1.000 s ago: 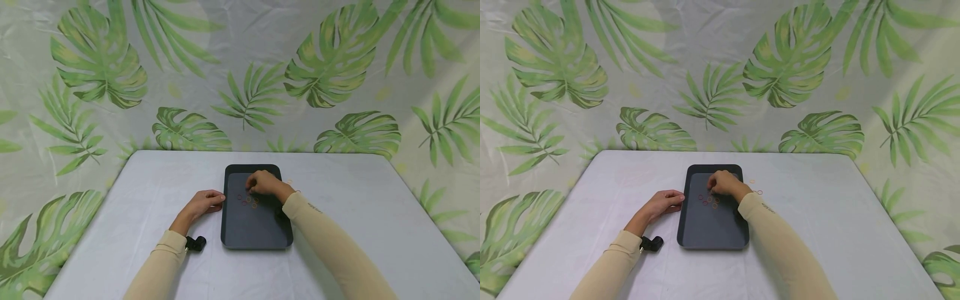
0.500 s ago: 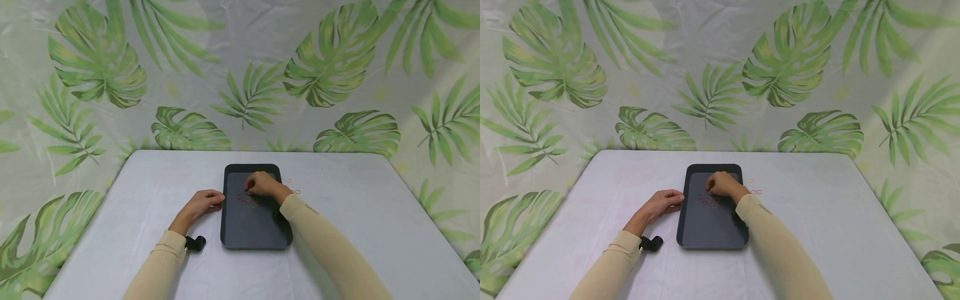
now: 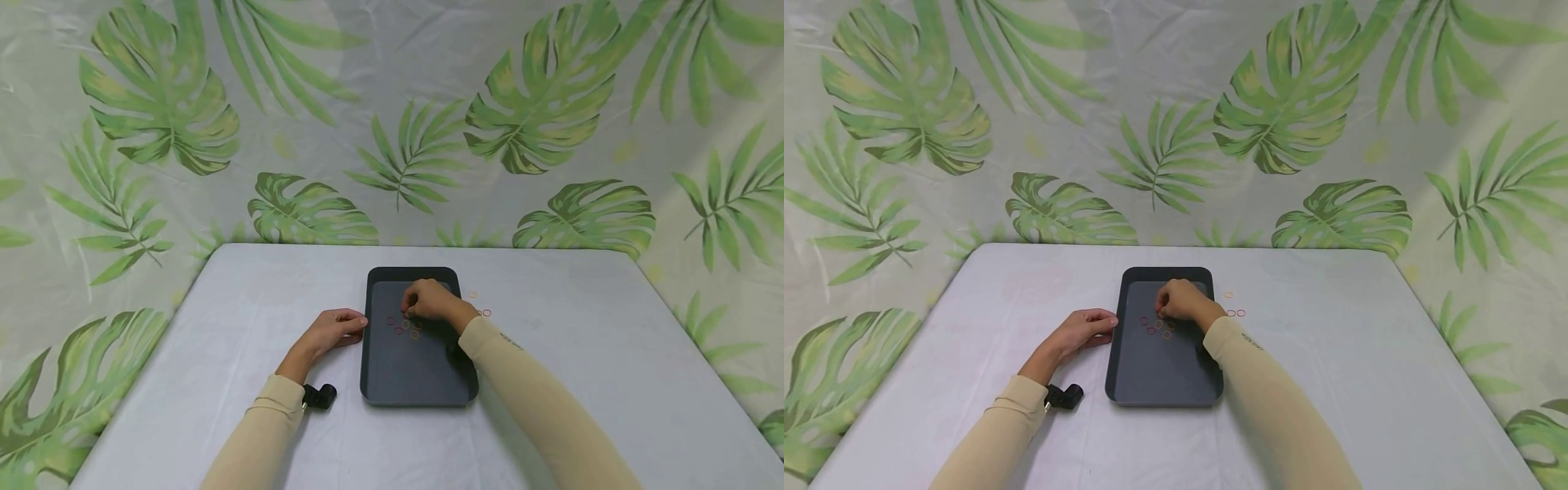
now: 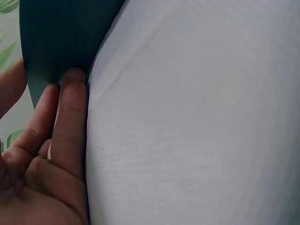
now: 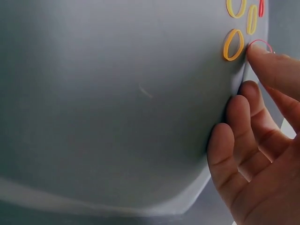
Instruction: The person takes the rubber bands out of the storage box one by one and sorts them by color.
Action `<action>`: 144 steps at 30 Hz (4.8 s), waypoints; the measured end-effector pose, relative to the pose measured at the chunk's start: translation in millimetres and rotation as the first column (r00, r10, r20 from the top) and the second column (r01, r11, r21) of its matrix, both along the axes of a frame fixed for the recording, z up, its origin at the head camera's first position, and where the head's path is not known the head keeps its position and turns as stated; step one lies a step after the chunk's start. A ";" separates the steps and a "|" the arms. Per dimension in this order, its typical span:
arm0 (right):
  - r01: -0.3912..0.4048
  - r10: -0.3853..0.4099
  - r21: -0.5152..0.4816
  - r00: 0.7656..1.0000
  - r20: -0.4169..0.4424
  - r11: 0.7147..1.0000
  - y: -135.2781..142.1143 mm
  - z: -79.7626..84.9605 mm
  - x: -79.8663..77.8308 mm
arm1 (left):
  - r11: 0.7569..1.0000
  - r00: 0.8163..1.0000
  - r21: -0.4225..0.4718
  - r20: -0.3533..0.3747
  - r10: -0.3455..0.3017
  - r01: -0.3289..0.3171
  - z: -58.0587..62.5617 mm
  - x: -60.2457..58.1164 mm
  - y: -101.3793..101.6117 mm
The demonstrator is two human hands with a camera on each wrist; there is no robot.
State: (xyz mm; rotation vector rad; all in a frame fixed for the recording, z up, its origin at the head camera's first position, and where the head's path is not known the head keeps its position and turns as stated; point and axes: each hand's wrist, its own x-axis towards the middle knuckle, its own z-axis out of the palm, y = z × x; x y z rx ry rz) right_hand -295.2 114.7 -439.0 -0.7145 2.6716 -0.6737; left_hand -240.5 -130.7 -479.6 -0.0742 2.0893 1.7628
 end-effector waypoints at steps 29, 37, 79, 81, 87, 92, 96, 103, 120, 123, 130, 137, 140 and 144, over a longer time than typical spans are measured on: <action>0.015 -0.015 -0.011 1.000 -0.013 1.000 2.0 -4.2 -4.7 | 1.000 1.000 0.005 -0.012 -0.021 0.021 1.1 -0.3 -1.0; 0.007 -0.007 -0.008 0.997 -0.076 1.000 4.9 3.0 -5.8 | 1.000 1.000 0.000 -0.004 -0.002 0.002 1.7 0.2 -0.1; 0.178 -0.184 -0.054 0.969 -0.163 0.983 145.1 26.7 15.7 | 1.000 1.000 -0.009 0.003 -0.003 0.003 0.1 -2.2 0.9; 0.186 -0.192 -0.053 0.968 -0.163 0.981 148.6 24.3 15.9 | 1.000 1.000 -0.005 0.001 -0.006 0.006 -0.1 -1.9 0.2; 0.205 -0.210 -0.046 0.969 -0.129 0.978 152.7 18.5 15.3 | 1.000 1.000 0.007 -0.009 -0.021 0.021 -1.2 -0.6 -1.5; 0.198 -0.202 -0.047 0.971 -0.126 0.979 156.3 10.6 14.0 | 1.000 1.000 0.006 -0.009 -0.021 0.021 -1.6 -0.7 -1.7; 0.206 -0.209 -0.037 0.972 -0.105 0.978 161.5 0.9 13.2 | 1.000 1.000 0.005 -0.009 -0.020 0.020 -1.7 -0.7 -1.2; 0.249 -0.250 -0.018 0.966 -0.072 0.968 170.3 -12.1 12.5 | 1.000 1.000 -0.002 -0.010 -0.016 0.016 -2.8 -0.9 -1.0; 0.259 -0.261 -0.029 0.964 -0.061 0.965 172.4 -17.5 11.3 | 1.000 1.000 -0.004 -0.009 -0.013 0.013 -1.7 -0.2 -0.7; 0.263 -0.264 -0.024 0.963 -0.050 0.964 172.5 -17.1 12.4 | 1.000 1.000 -0.004 -0.005 -0.012 0.012 -1.8 -0.3 -0.5; 0.266 -0.267 -0.009 0.963 -0.036 0.964 172.2 -16.8 12.1 | 1.000 1.000 -0.012 -0.003 -0.013 0.013 -2.2 -0.7 -0.5; 0.254 -0.254 -0.008 0.966 -0.050 0.967 172.4 -16.9 11.8 | 1.000 1.000 -0.013 -0.010 -0.011 0.010 -2.2 -0.5 -0.1; 0.257 -0.257 -0.012 0.965 -0.044 0.966 171.8 -16.9 11.7 | 1.000 1.000 -0.014 -0.009 -0.011 0.010 -2.5 -0.9 -0.1; 0.266 -0.266 -0.008 0.963 -0.028 0.964 170.8 -16.5 11.5 | 1.000 1.000 -0.015 -0.006 -0.009 0.009 -1.9 -0.7 0.2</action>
